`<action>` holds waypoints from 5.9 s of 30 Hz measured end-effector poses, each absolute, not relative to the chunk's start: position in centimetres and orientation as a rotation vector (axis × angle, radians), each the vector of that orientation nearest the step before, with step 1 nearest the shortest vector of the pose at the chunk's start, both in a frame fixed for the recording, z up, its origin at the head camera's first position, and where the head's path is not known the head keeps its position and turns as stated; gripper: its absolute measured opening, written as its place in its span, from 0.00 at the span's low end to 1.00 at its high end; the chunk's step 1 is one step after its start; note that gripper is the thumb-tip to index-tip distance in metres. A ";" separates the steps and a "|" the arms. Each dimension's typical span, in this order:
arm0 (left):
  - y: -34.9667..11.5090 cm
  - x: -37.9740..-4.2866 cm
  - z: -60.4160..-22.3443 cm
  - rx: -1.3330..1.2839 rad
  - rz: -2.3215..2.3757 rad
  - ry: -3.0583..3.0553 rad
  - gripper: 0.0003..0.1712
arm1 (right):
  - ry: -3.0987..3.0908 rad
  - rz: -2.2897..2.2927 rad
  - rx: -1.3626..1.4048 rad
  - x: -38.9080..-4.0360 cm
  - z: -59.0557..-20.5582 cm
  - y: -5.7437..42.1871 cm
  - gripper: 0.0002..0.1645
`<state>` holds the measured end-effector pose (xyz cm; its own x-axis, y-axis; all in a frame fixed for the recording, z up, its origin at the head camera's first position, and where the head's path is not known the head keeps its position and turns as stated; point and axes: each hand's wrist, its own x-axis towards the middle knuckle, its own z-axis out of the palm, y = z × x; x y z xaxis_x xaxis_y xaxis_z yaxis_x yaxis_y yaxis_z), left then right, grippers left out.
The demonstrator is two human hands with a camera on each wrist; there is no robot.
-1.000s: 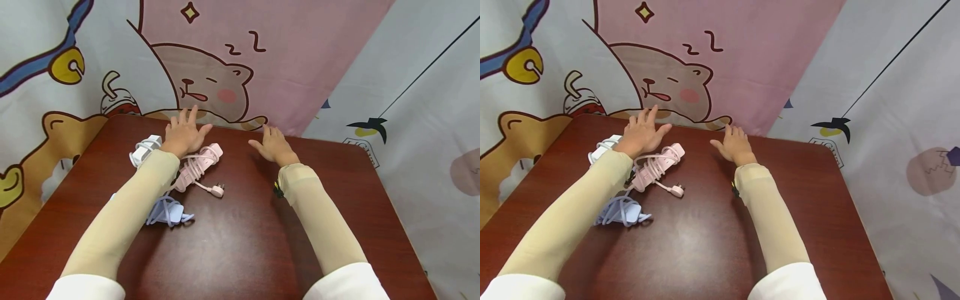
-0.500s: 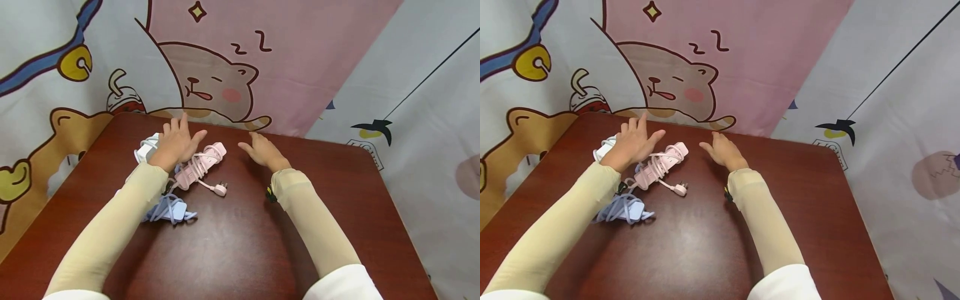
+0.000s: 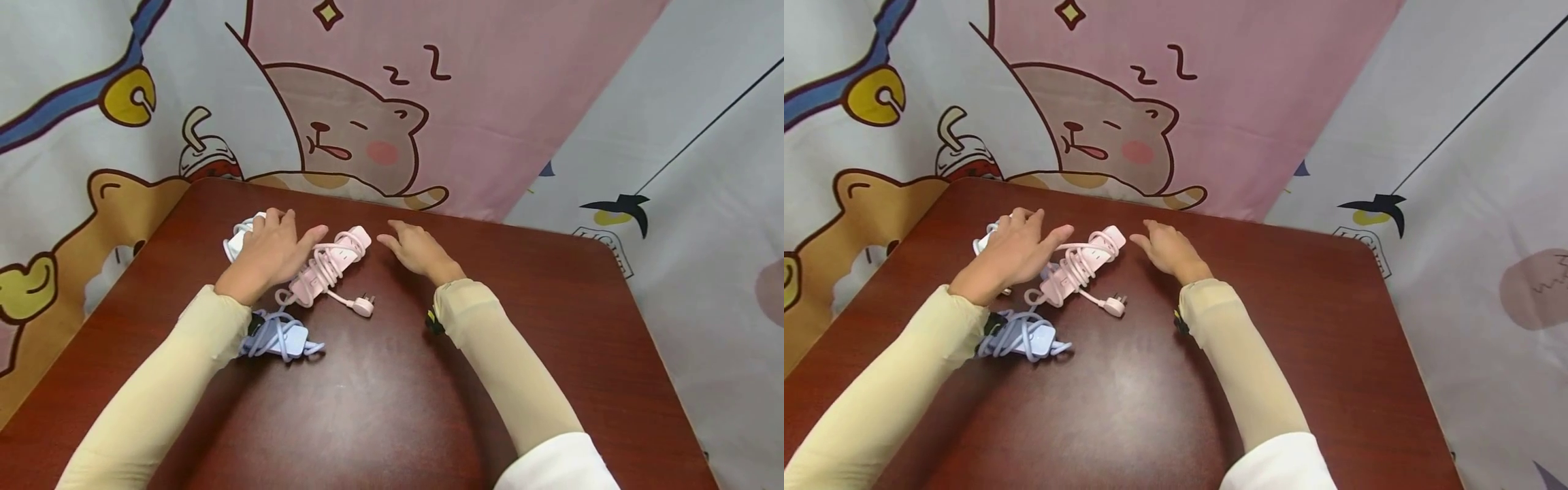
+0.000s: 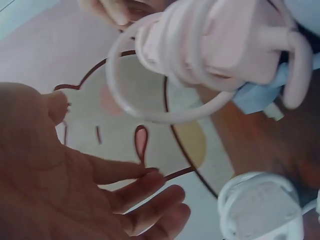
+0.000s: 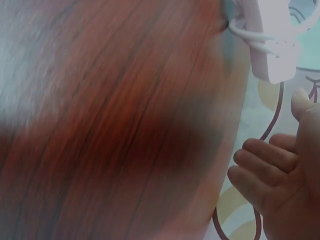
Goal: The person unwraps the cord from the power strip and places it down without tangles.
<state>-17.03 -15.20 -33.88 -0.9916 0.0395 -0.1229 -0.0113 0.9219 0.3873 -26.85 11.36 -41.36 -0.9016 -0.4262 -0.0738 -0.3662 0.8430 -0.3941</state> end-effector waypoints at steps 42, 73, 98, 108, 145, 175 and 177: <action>-12.9 -12.9 -38.0 -0.082 0.212 2.890 0.40 | 2.623 -0.867 -0.875 -26.7 -42.3 7.3 0.40; -11.8 -14.9 -36.9 0.129 1.025 2.879 0.38 | 2.579 -1.773 -0.537 -22.1 -41.6 14.6 0.37; -5.1 -19.3 -32.5 0.298 1.931 2.343 0.32 | 2.647 -2.290 -0.259 -19.4 -35.4 21.6 0.37; -3.4 -21.1 -33.6 0.280 2.228 2.021 0.24 | 2.663 -2.247 -0.268 -19.9 -35.3 23.7 0.36; -0.7 -22.0 -35.5 0.434 2.079 2.163 0.15 | 3.546 -1.251 -0.765 -17.3 -32.3 19.7 0.15; -0.7 -21.7 -35.5 0.491 1.936 2.245 0.14 | 3.446 -1.460 -0.649 -17.3 -32.4 19.4 0.07; -0.7 -21.7 -35.6 0.481 1.941 2.227 0.14 | 3.455 -1.516 -0.630 -17.4 -32.5 19.5 0.07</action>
